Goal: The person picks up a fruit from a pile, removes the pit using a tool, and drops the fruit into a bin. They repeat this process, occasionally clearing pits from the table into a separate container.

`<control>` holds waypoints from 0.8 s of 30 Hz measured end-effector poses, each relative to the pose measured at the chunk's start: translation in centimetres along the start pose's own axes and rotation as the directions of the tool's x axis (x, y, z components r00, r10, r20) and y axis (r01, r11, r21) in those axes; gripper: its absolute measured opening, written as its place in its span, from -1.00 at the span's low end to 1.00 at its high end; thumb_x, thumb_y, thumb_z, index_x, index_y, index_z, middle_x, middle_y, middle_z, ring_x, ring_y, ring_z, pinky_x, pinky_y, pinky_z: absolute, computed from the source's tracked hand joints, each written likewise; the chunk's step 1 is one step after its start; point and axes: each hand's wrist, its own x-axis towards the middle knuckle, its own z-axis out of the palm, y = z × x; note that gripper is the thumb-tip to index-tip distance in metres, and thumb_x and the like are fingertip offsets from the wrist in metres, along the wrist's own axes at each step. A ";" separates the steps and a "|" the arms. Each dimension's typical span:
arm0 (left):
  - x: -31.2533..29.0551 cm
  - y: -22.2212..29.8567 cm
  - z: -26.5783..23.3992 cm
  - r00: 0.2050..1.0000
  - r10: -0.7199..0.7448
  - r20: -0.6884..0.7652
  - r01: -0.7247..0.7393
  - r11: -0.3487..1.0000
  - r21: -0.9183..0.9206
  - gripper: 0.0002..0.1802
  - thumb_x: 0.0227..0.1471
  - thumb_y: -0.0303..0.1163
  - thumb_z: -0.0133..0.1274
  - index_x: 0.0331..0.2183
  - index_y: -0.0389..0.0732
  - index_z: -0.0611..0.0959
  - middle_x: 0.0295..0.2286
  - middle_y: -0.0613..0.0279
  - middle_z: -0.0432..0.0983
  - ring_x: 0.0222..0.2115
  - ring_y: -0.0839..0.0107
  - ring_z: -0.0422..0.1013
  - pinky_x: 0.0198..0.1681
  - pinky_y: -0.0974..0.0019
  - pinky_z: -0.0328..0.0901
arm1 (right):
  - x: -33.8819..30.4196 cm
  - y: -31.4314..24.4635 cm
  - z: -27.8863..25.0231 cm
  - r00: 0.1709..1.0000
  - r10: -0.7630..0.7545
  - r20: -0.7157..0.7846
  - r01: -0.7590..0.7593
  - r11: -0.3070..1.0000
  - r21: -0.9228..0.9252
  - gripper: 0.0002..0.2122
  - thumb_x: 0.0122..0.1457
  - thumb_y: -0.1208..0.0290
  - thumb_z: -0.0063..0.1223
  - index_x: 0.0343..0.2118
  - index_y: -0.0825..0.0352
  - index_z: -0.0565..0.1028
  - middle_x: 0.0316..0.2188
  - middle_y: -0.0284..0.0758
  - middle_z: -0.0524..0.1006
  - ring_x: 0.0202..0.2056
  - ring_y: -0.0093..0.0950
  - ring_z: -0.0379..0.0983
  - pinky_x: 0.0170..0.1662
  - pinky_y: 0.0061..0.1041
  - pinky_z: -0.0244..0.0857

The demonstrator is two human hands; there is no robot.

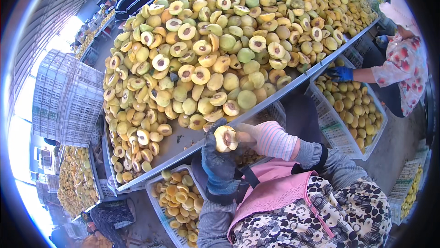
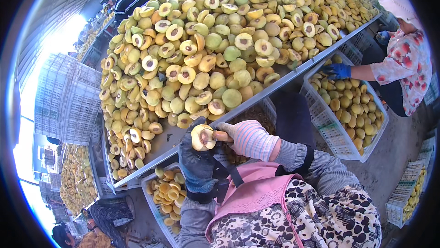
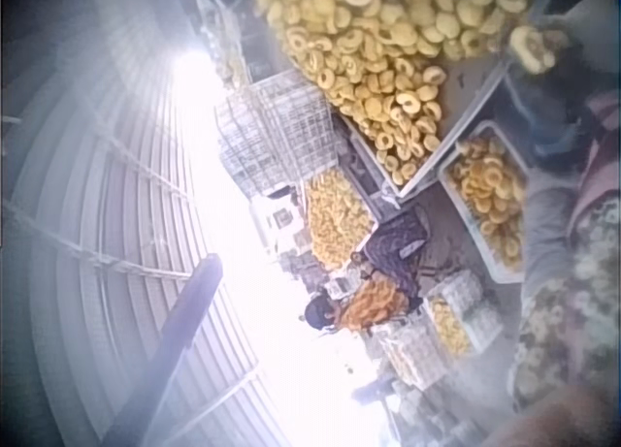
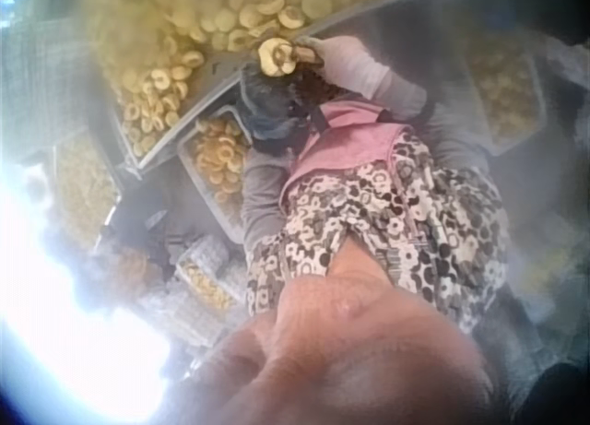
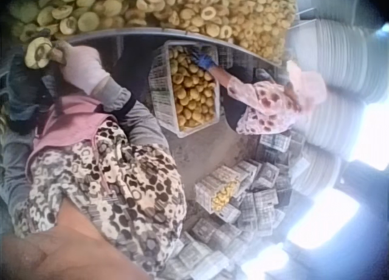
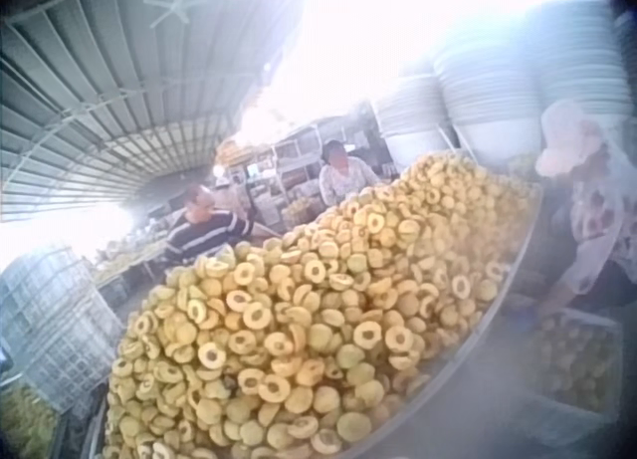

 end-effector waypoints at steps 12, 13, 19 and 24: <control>0.4 -5.2 -2.5 0.986 0.053 -0.157 -0.031 0.990 0.138 -0.49 0.23 -0.16 -0.23 -0.07 -0.42 0.52 -0.22 0.05 0.51 -0.17 0.29 0.44 -0.03 0.25 0.33 | 1.5 3.4 4.7 0.991 -0.094 0.094 0.103 0.990 -0.094 -0.67 -0.03 0.53 0.05 -0.15 0.10 0.39 -0.47 -0.31 0.49 -0.49 -0.18 0.51 -0.54 -0.25 0.34; 0.3 -5.6 -3.0 0.988 0.095 -0.125 -0.060 0.964 0.260 -0.53 0.24 -0.20 -0.21 -0.09 -0.41 0.53 -0.23 0.05 0.51 -0.19 0.29 0.44 -0.06 0.26 0.35 | 1.6 3.7 5.4 0.991 -0.089 0.096 0.098 0.991 -0.092 -0.67 -0.03 0.53 0.05 -0.15 0.10 0.39 -0.47 -0.31 0.49 -0.49 -0.18 0.51 -0.54 -0.25 0.34; -0.1 -3.7 -1.4 0.974 0.206 -0.093 -0.141 0.875 0.462 -0.64 0.20 -0.39 -0.05 -0.02 -0.38 0.46 -0.21 0.06 0.53 -0.25 0.34 0.48 -0.15 0.33 0.41 | 1.2 2.4 4.3 0.993 -0.101 0.059 0.107 0.988 -0.112 -0.66 -0.04 0.52 0.07 -0.14 0.15 0.37 -0.47 -0.34 0.49 -0.48 -0.21 0.52 -0.55 -0.25 0.33; 0.5 -5.0 -2.6 0.945 0.324 -0.032 -0.246 0.774 0.584 -0.58 0.17 -0.38 0.02 0.01 -0.39 0.39 -0.24 0.12 0.51 -0.28 0.38 0.45 -0.16 0.35 0.38 | 1.2 1.2 2.8 0.995 0.030 0.096 -0.028 0.999 -0.020 -0.55 -0.04 0.44 0.07 0.01 0.16 0.42 -0.45 -0.17 0.58 -0.37 -0.11 0.54 -0.36 -0.20 0.37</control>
